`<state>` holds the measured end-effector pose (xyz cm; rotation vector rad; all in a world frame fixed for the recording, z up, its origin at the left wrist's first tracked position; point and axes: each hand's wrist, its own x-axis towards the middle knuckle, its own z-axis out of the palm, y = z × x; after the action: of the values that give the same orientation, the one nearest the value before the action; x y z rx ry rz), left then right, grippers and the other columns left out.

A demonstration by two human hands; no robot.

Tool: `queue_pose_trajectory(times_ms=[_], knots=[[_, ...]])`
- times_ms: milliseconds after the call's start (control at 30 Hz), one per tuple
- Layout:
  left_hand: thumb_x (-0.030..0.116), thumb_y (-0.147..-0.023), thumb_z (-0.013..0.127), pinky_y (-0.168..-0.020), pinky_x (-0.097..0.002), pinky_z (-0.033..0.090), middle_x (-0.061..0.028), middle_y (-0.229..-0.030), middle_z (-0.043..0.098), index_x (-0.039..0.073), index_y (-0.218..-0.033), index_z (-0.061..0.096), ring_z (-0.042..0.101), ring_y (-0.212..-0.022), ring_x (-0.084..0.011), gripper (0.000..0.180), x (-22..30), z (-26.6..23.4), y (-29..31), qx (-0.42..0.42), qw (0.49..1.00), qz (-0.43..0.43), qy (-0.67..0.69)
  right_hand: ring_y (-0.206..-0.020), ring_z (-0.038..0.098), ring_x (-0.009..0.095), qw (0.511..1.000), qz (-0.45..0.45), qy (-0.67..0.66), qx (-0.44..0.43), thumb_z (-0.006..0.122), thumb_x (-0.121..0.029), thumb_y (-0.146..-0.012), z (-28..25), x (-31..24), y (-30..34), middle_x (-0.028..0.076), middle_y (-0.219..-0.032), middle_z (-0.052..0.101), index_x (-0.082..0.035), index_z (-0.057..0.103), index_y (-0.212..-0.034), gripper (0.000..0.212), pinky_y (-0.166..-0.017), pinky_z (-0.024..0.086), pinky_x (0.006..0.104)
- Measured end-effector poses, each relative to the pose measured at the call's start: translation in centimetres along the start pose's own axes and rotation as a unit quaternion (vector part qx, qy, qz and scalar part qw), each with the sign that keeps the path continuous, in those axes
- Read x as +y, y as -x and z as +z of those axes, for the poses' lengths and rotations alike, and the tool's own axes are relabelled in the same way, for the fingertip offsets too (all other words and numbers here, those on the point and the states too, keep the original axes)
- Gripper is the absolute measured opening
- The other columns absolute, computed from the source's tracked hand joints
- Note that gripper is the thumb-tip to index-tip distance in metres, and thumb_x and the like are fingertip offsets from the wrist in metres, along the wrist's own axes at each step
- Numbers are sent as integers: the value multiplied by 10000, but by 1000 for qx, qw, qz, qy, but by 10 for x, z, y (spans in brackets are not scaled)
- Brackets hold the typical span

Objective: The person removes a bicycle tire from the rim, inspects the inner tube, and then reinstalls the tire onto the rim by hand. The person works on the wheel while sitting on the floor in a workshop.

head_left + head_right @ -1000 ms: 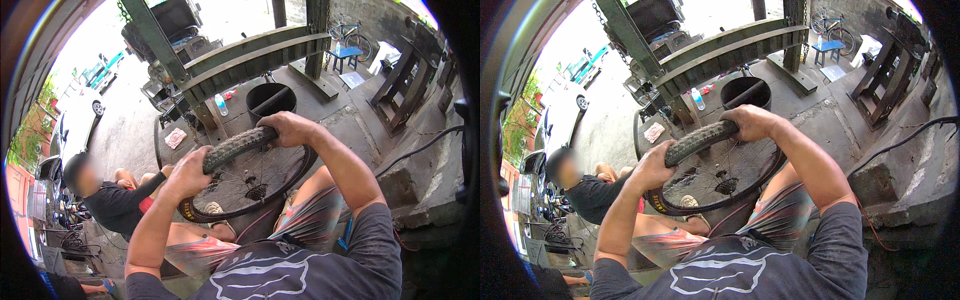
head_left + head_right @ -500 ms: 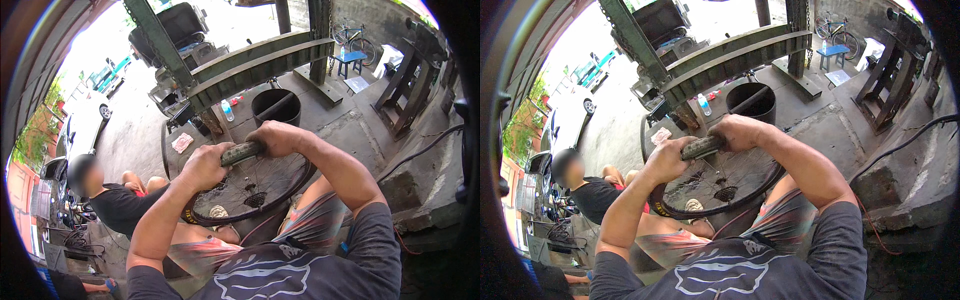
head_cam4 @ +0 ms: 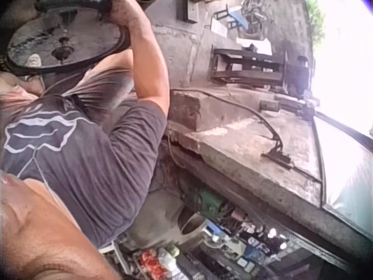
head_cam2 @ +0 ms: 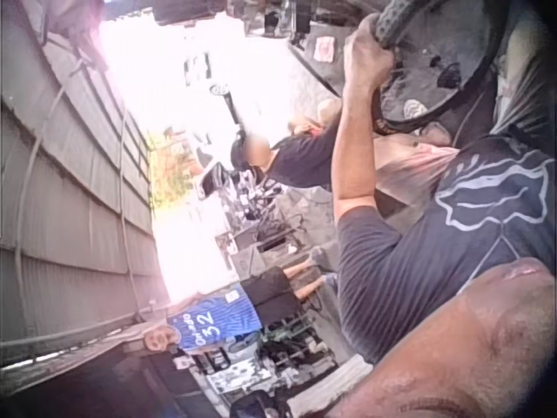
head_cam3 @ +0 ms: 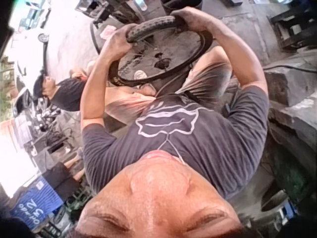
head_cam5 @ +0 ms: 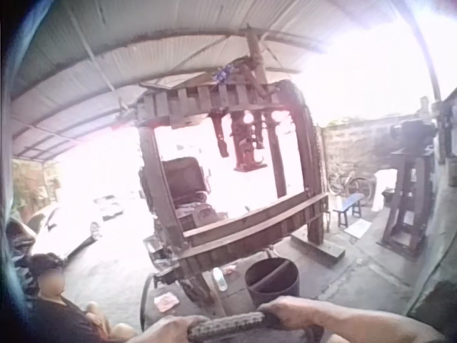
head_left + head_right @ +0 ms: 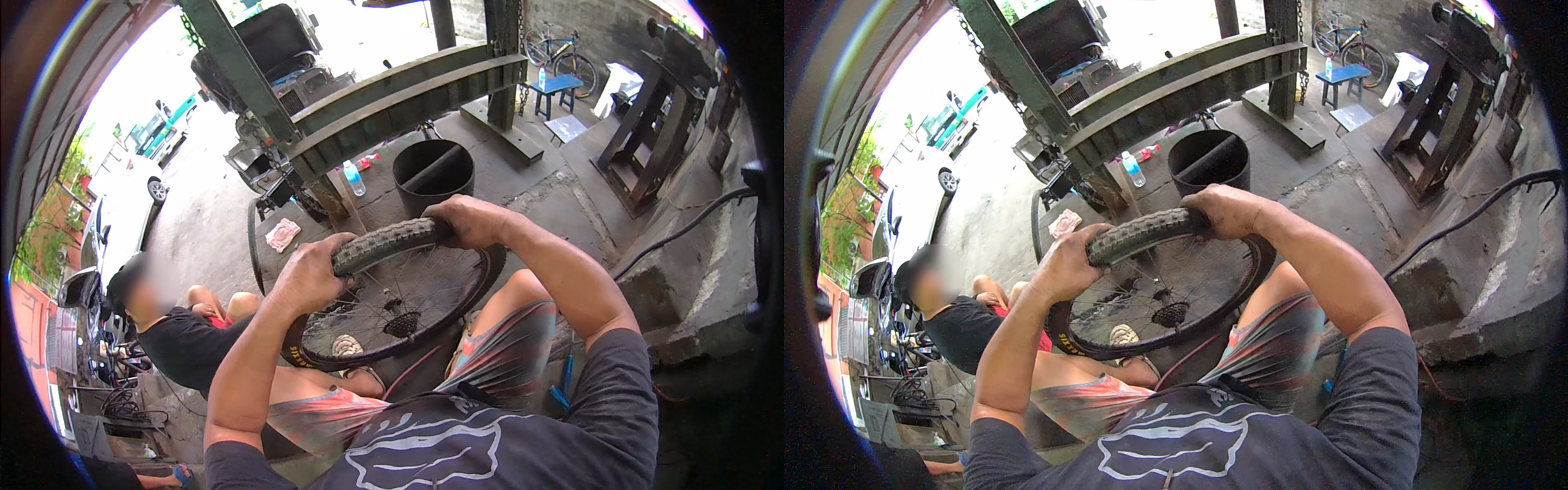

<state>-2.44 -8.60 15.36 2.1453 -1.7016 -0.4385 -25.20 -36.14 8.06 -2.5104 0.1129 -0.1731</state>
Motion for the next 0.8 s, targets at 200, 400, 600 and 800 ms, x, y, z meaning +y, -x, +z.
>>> queue_pose_trajectory(times_ms=[200, 400, 600, 800], knots=[[145, -828, 900, -1049, -469, 594, -266, -1235, 802, 71, -1495, 680, 778, -1190, -411, 706, 3, -4, -3, -26, 1000, 3, -16, -985, 800, 371, 997, -13, -15, -68, 852, -56, -864, -12, 5, -2, 215, -1069, 823, -58, 778, -1287, 430, -880, 616, 457], [118, -817, 882, -1109, -460, 567, -258, -1284, 792, 62, -1525, 659, 754, -1248, -413, 743, 17, -9, 4, -56, 998, -10, -2, -1040, 790, 266, 979, 46, -126, -152, 902, -86, -853, -14, 17, -10, 160, -1133, 847, -34, 767, -1348, 515, -944, 611, 418], [72, -796, 842, -1128, -475, 556, -266, -1329, 764, 85, -1531, 633, 728, -1298, -423, 764, -23, 21, 51, 89, 993, -47, -64, -1092, 787, 267, 986, 77, -69, -130, 913, -107, -859, -20, 13, -4, 163, -1187, 841, -42, 749, -1380, 550, -1000, 602, 423], [48, -793, 800, -1030, -507, 593, -249, -1223, 792, 64, -1386, 709, 763, -1173, -448, 600, -20, 17, 68, 116, 991, -58, -21, -1170, 782, 349, 992, 60, -53, -102, 921, -133, -842, -23, 9, 8, 185, -1201, 828, -71, 719, -1405, 601, -1036, 596, 460]])
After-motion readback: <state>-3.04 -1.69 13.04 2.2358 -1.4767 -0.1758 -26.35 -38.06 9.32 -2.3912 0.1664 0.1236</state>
